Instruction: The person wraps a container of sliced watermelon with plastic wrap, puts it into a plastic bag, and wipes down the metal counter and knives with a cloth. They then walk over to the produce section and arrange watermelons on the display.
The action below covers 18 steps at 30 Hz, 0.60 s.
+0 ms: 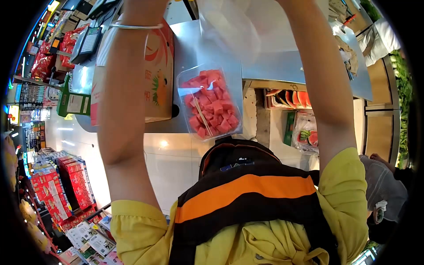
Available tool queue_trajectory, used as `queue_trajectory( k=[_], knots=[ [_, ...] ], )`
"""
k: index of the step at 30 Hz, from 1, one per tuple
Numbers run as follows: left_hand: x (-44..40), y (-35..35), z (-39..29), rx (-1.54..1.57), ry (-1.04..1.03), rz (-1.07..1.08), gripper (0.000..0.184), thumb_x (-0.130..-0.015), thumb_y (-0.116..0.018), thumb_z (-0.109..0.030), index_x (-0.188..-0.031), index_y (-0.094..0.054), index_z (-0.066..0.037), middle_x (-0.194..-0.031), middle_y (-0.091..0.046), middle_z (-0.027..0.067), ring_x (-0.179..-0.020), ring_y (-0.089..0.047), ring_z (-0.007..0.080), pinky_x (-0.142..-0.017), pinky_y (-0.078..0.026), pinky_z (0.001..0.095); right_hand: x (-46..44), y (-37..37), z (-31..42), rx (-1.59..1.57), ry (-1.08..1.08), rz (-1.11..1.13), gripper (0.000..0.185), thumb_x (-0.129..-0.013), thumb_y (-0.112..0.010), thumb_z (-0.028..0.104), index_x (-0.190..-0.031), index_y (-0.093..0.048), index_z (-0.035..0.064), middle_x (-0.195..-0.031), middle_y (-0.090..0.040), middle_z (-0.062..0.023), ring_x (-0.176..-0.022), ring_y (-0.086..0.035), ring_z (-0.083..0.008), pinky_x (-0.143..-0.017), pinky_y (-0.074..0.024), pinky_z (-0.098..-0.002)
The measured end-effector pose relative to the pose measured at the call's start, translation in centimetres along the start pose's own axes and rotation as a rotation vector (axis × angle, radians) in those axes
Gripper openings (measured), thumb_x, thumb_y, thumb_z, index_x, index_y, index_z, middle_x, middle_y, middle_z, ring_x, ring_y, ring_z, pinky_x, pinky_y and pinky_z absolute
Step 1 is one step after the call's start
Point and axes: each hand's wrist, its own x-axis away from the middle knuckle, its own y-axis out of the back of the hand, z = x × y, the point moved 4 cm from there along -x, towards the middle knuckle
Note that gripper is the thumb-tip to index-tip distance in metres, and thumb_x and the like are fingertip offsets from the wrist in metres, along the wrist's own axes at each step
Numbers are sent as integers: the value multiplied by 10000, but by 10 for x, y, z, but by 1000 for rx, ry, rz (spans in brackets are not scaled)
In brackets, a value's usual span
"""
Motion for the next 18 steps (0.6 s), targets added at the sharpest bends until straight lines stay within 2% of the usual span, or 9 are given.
queue_trajectory(
  k=[2,6,7,9,10,12,14,17,18],
  knots=[
    [3,19,-6,371,199,24,306,-960,-433,-280,-868,-592,-35,-803,-624,43,-642,-585,102,-521,-417,202,7,-20,13,215,258,123,296,-801,-670,321,-687,-583,62,-521,-461,27,-501,-402,-43,-450,-307,-238],
    [7,93,66,1041,406,11,237,-944,-435,-203,-909,-584,-21,-789,-618,71,-723,-591,166,-710,-504,323,19,-12,-124,333,-44,59,292,-781,-669,307,-725,-595,30,-541,-514,-8,-507,-483,-109,-466,-367,-286],
    [20,93,45,275,144,72,232,-942,-446,-211,-876,-577,-32,-765,-608,65,-701,-589,165,-680,-508,322,37,-2,-159,394,-29,78,269,-831,-627,246,-651,-605,48,-588,-535,10,-572,-478,-79,-543,-375,-232],
    [18,111,83,255,158,-120,239,-929,-479,-230,-811,-573,-45,-719,-592,54,-639,-576,160,-614,-505,312,83,-21,-203,567,-165,245,250,-840,-622,266,-724,-619,44,-607,-541,17,-557,-464,-75,-533,-357,-229],
    [8,126,146,1003,424,-359,249,-919,-501,-240,-780,-574,-47,-697,-586,48,-600,-566,154,-577,-498,304,90,-27,-209,571,-170,254,250,-840,-622,266,-724,-619,44,-607,-541,17,-557,-464,-75,-533,-357,-229],
    [14,125,151,663,329,-541,289,-900,-527,-275,-742,-586,-41,-610,-544,20,-528,-524,135,-519,-459,274,115,-49,-230,191,-646,751,367,-803,-644,384,-859,-622,22,-668,-567,-17,-599,-511,-125,-572,-423,-275],
    [14,122,142,-78,453,-417,311,-890,-524,-279,-706,-596,-38,-540,-500,2,-476,-484,119,-487,-424,256,97,-40,-216,265,-677,744,275,-852,-613,280,-976,-584,36,-759,-572,-4,-567,-485,-75,-592,-413,-210],
    [8,94,127,-381,304,-128,295,-878,-535,-264,-765,-635,-11,-508,-476,5,-451,-459,121,-452,-390,263,46,-59,-186,416,-253,584,272,-869,-582,283,-994,-577,42,-805,-581,-20,-554,-486,-76,-551,-433,-200],
    [5,77,121,-423,202,20,287,-870,-544,-261,-795,-649,-5,-509,-482,10,-454,-466,125,-452,-390,272,40,-99,-144,615,139,148,270,-816,-613,294,-868,-592,30,-719,-593,-63,-591,-548,-160,-554,-445,-290]
  ],
)
